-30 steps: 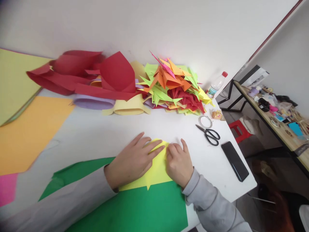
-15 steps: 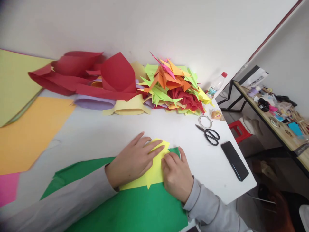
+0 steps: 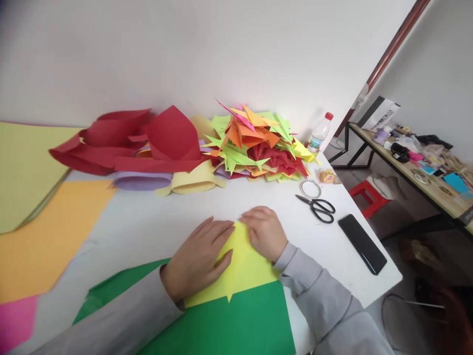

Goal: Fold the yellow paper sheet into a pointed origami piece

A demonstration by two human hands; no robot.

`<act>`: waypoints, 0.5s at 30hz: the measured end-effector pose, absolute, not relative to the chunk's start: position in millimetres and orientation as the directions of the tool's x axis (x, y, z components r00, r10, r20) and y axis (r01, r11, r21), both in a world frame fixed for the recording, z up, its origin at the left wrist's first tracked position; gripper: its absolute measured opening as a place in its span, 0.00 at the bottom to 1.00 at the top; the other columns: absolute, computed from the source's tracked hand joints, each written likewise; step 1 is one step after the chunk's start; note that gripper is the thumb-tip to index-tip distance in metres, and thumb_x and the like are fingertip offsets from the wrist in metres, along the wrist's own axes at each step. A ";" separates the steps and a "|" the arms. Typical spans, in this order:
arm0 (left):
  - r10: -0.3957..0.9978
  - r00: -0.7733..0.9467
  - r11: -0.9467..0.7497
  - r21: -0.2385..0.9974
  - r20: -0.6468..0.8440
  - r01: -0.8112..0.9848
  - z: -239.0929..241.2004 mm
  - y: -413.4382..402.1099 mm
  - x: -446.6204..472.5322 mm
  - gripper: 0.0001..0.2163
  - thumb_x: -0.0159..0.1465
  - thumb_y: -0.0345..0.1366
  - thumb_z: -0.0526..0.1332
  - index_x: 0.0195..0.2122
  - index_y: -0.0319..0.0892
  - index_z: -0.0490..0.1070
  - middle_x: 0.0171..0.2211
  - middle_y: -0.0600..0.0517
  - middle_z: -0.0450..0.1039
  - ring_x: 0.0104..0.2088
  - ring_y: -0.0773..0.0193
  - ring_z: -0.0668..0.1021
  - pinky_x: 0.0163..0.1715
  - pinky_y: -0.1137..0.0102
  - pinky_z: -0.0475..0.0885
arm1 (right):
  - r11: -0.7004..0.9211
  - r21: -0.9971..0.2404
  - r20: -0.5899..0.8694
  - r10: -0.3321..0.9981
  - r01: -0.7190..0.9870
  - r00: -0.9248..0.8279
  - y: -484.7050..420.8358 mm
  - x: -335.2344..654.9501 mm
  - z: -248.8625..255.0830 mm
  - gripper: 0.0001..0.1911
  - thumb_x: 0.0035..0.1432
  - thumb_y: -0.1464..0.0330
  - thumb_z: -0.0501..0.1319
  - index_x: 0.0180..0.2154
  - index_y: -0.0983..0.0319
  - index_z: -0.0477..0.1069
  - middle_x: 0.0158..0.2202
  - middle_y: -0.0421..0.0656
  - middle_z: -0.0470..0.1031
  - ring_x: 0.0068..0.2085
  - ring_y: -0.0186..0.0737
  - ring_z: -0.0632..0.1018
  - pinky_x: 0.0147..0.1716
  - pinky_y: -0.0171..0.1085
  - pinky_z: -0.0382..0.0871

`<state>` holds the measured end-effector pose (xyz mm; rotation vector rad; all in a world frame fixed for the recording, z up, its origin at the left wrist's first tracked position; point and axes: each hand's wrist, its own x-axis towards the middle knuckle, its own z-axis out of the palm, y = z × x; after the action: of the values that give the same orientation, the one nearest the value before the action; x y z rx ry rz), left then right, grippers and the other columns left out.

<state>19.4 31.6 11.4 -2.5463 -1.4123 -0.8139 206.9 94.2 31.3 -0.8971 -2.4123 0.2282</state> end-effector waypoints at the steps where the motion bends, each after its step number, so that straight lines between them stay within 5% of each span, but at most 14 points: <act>1: 0.754 0.417 -0.554 0.152 0.507 0.818 11.0 31.4 19.2 0.17 0.62 0.34 0.53 0.48 0.32 0.71 0.46 0.38 0.74 0.48 0.50 0.73 0.57 0.52 0.63 | 0.783 -0.272 0.417 0.619 0.559 -0.665 92.6 205.9 26.7 0.20 0.53 0.79 0.55 0.44 0.60 0.77 0.48 0.45 0.78 0.52 0.47 0.72 0.52 0.48 0.67; 8: 0.810 0.410 -0.510 0.159 0.420 0.845 12.4 30.1 22.4 0.21 0.63 0.36 0.52 0.55 0.38 0.69 0.57 0.42 0.70 0.54 0.49 0.71 0.59 0.48 0.58 | 0.806 0.012 0.404 0.537 0.592 -0.740 70.6 205.8 22.2 0.13 0.60 0.76 0.56 0.45 0.65 0.75 0.52 0.51 0.74 0.56 0.51 0.69 0.56 0.54 0.60; 15: 0.824 0.426 -0.499 0.121 0.373 0.858 17.5 29.9 21.9 0.21 0.63 0.37 0.52 0.54 0.38 0.70 0.57 0.42 0.70 0.53 0.48 0.71 0.59 0.46 0.57 | 0.827 -0.003 0.418 0.512 0.563 -0.750 59.4 209.5 27.7 0.09 0.62 0.76 0.56 0.38 0.66 0.75 0.50 0.50 0.75 0.56 0.50 0.68 0.58 0.54 0.59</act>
<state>21.9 29.9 17.5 -2.5783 -1.5251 -0.5969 209.5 59.4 27.7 -0.8028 -2.6024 -0.1719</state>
